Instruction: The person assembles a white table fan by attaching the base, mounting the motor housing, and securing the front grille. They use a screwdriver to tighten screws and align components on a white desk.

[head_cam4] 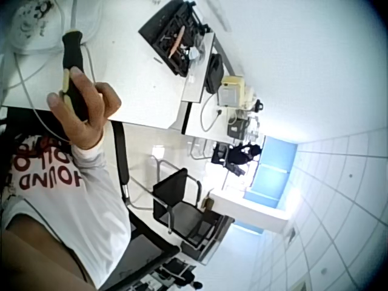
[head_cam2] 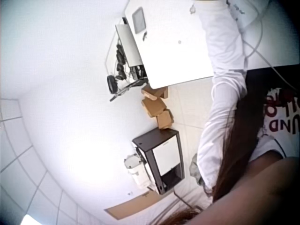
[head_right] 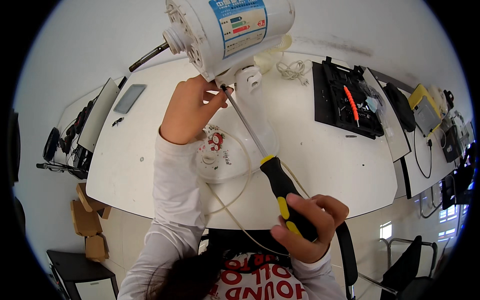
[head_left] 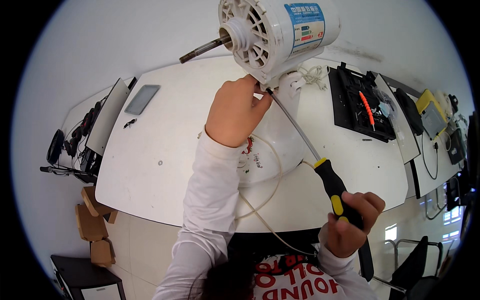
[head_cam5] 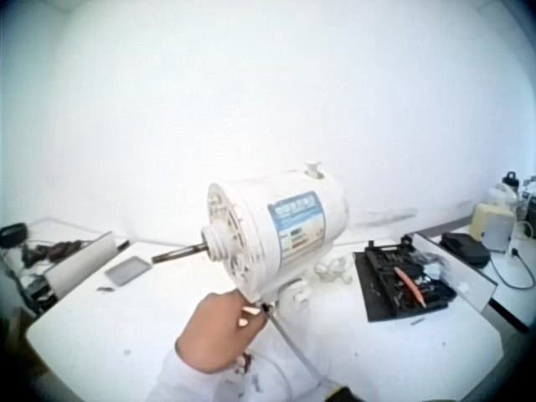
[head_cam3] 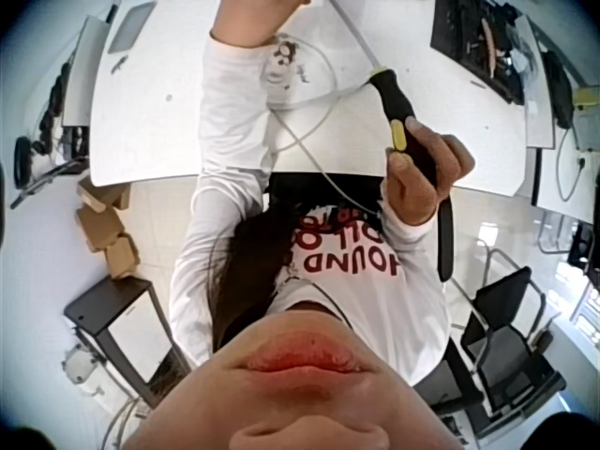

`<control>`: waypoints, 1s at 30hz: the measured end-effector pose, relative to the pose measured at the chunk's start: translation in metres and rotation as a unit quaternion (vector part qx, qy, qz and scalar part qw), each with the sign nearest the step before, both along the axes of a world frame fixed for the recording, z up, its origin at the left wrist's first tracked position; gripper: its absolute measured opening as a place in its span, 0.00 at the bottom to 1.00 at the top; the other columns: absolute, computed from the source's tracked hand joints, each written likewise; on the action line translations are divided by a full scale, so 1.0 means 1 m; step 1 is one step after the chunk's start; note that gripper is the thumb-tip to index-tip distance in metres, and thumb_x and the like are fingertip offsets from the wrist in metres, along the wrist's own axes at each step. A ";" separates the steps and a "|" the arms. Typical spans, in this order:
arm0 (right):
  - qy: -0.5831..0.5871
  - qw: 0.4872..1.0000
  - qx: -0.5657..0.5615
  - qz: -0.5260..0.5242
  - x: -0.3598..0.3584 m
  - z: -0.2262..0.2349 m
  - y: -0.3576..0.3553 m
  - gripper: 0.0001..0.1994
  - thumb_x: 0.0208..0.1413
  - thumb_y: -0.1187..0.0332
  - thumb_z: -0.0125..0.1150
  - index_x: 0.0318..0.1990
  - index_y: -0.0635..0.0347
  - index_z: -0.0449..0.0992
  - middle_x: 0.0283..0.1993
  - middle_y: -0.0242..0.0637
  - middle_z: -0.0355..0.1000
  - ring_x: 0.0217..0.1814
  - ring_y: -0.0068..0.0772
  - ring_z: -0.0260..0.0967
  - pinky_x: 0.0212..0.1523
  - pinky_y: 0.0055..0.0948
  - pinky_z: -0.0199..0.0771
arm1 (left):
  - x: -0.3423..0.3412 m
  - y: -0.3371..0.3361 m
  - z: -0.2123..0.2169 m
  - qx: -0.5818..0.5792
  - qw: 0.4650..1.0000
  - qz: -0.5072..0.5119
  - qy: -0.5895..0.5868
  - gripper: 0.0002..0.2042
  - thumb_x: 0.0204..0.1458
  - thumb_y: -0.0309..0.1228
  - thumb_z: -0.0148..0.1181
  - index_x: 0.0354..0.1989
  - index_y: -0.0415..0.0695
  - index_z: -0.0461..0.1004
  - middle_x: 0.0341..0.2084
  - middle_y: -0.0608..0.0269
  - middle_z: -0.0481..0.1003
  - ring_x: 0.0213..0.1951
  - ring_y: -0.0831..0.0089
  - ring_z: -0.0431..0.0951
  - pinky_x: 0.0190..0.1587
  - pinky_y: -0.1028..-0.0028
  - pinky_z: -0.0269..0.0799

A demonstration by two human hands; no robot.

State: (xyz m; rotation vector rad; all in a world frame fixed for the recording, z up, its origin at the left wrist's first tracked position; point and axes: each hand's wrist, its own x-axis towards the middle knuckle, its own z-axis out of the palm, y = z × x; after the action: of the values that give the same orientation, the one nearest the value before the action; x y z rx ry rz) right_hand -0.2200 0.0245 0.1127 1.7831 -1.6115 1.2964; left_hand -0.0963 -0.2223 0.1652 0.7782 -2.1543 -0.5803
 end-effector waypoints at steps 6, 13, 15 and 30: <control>-0.150 0.977 -0.122 0.085 0.003 -0.010 -0.023 0.30 0.53 0.68 0.59 0.57 0.19 0.54 0.53 0.52 0.53 0.38 0.41 0.67 0.32 0.30 0.74 | 0.000 0.000 0.000 -0.006 1.000 -0.009 -0.001 0.09 0.45 0.22 0.54 0.31 0.26 0.72 0.23 0.50 0.76 0.25 0.66 0.79 0.29 0.75 0.72; -0.054 0.995 -0.049 0.073 0.004 -0.004 -0.014 0.36 0.43 0.86 0.58 0.55 0.31 0.58 0.45 0.40 0.66 0.43 0.48 0.68 0.41 0.37 0.76 | 0.001 -0.004 -0.003 0.009 0.999 -0.028 0.014 0.09 0.45 0.21 0.52 0.34 0.27 0.71 0.27 0.51 0.77 0.26 0.66 0.79 0.30 0.75 0.73; -0.081 0.990 -0.062 0.098 0.004 -0.008 -0.017 0.36 0.43 0.85 0.59 0.55 0.30 0.57 0.47 0.42 0.65 0.45 0.51 0.67 0.43 0.39 0.75 | 0.002 -0.003 0.000 0.016 0.999 -0.027 0.007 0.09 0.46 0.21 0.52 0.34 0.27 0.71 0.27 0.51 0.77 0.26 0.66 0.79 0.30 0.75 0.73; -0.176 0.983 -0.034 0.028 0.004 -0.004 -0.005 0.21 0.47 0.69 0.63 0.49 0.58 0.65 0.43 0.49 0.66 0.39 0.39 0.65 0.34 0.29 0.66 | -0.002 -0.004 -0.002 0.016 1.000 -0.008 0.004 0.10 0.47 0.23 0.53 0.36 0.28 0.71 0.27 0.51 0.77 0.25 0.65 0.79 0.28 0.75 0.73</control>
State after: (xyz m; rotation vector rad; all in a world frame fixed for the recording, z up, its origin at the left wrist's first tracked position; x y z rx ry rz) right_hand -0.2158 0.0198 0.1091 1.6375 -1.6783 1.7498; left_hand -0.0982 -0.2262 0.1632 0.7758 -2.1512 -0.6259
